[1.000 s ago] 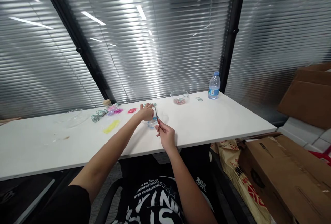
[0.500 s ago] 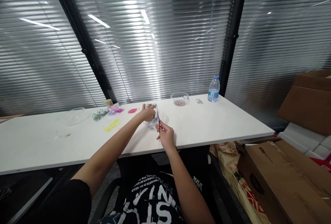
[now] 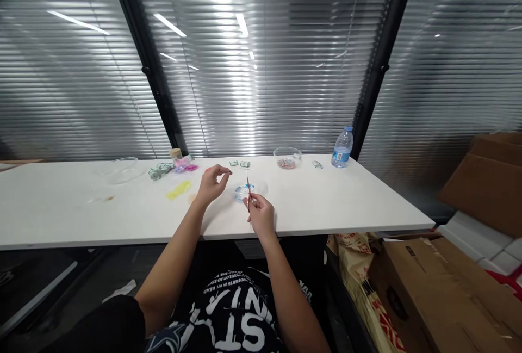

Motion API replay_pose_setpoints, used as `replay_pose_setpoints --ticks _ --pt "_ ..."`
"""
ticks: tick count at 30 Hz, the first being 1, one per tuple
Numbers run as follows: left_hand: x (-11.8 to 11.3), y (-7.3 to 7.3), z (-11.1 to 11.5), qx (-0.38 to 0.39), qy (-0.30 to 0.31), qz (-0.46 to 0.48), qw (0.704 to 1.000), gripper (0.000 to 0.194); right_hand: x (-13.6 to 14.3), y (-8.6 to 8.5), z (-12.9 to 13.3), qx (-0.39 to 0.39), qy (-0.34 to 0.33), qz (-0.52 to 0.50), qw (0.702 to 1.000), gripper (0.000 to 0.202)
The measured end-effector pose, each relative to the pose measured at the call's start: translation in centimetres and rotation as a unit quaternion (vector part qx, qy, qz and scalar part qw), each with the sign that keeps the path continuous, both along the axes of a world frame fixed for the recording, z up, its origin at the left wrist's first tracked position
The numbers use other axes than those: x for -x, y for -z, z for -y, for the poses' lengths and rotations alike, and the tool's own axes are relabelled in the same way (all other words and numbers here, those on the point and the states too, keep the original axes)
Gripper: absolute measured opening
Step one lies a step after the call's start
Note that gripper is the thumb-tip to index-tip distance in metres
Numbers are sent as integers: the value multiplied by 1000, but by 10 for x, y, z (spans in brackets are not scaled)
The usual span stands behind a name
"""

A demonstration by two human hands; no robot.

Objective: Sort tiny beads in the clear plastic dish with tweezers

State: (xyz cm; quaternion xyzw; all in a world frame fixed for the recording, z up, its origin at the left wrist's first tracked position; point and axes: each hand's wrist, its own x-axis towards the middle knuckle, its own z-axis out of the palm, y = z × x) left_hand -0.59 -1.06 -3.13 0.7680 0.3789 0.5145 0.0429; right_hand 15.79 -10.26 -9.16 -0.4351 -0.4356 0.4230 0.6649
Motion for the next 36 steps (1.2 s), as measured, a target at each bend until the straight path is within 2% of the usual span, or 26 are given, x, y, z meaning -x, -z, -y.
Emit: replay_pose_setpoints --ticks 4,7,16,26,31,36 --pt "-3 11 -1 14 37 116 992 11 -1 -2 2 7 6 21 1000 39" --pt "-2 14 0 24 60 154 986 12 -1 -4 5 17 32 34 999 39" --pt "-6 21 4 28 51 145 988 18 3 -12 12 16 16 44 999 44" --pt "-11 22 13 36 106 156 981 16 1 -2 9 6 -4 165 986 48" --pt "-13 20 15 46 141 184 972 31 1 -2 9 7 -4 180 984 48" --pt "-14 18 18 39 142 180 973 34 0 -1 9 11 6 193 981 47"
